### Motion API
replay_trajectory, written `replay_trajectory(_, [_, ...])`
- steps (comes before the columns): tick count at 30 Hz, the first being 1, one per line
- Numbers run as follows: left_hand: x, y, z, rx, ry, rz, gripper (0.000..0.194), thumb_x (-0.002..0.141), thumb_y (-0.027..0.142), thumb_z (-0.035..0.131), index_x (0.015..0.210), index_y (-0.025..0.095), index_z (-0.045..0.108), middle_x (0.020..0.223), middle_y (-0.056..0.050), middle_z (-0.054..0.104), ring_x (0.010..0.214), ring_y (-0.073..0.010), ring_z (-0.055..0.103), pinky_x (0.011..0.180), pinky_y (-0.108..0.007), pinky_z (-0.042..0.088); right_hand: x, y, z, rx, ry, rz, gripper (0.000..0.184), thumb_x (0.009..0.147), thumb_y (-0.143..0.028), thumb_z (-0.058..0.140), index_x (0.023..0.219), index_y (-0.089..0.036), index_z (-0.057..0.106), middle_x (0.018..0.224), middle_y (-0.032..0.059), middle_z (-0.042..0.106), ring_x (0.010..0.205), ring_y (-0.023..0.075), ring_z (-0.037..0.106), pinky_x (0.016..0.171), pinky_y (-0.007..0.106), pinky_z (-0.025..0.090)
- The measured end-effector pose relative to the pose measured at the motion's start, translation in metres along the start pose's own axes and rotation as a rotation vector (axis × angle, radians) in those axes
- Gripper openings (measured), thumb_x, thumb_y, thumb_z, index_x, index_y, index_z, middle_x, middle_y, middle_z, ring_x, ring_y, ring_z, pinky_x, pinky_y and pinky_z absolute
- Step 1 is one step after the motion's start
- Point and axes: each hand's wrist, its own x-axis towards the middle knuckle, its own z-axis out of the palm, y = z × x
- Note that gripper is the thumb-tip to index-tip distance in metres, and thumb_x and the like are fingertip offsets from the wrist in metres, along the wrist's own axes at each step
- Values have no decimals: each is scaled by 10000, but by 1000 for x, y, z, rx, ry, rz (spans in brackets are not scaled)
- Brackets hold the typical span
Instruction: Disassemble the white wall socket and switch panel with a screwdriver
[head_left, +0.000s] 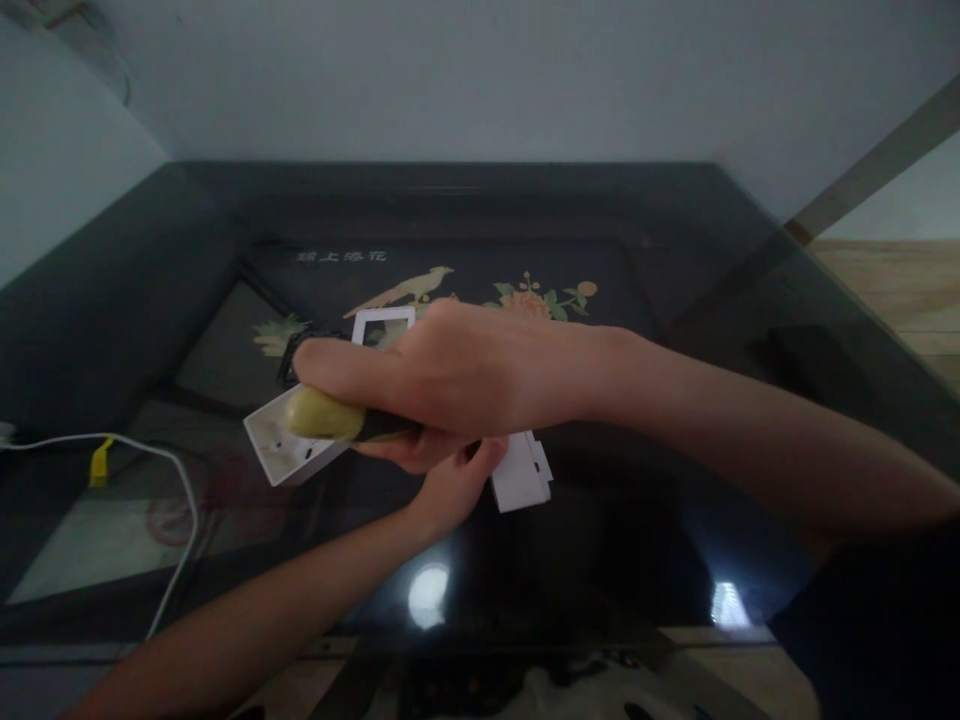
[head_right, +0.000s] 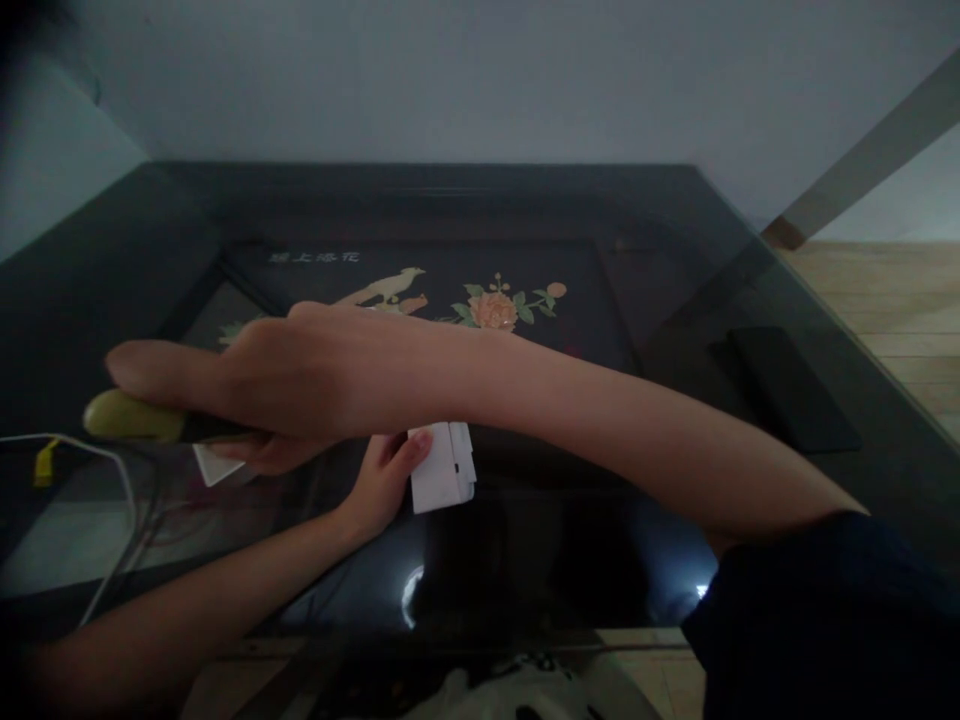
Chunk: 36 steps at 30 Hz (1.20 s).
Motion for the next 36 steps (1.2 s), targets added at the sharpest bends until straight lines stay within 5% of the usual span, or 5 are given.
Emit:
replay_trajectory(11, [5,5,11,-78,-31,139,418,725,539,709,900,171,618,885,-65,684,837,-229,624,705,-316,513,-22,-3,6,-302,136,25,172,923,-301,517,1055,-191,526,696,-70,546,482,65,358,481,242,193])
replay_trajectory(18, [3,16,10,-88,-148,232,338,824,457,651,1029,199,579,884,-11,617,788,-166,575,678,-246,486,-59,15,21,-228,942,84,100,828,-228,600,841,-215,502,726,-57,514,547,76,491,526,218,386])
replay_trajectory(26, [1,18,8,-116,-228,191,392,866,500,632,1109,205,541,980,-33,602,842,-167,563,694,-235,493,-87,31,49,21,1408,-26,102,808,-208,666,866,-238,587,724,-46,506,469,104,566,426,287,459])
replay_trajectory(31, [-1,21,8,-136,-250,161,455,823,525,688,1120,219,530,973,-27,583,825,-162,553,666,-225,494,-94,28,49,2,1387,10,96,834,-227,640,901,-268,586,665,-49,502,484,129,586,425,294,476])
replay_trajectory(36, [-1,16,8,-145,-231,141,433,832,502,679,1134,224,543,934,-21,600,800,-170,573,660,-241,505,-84,12,23,-35,978,99,112,775,-189,658,782,-222,552,653,-45,576,536,118,592,496,254,447])
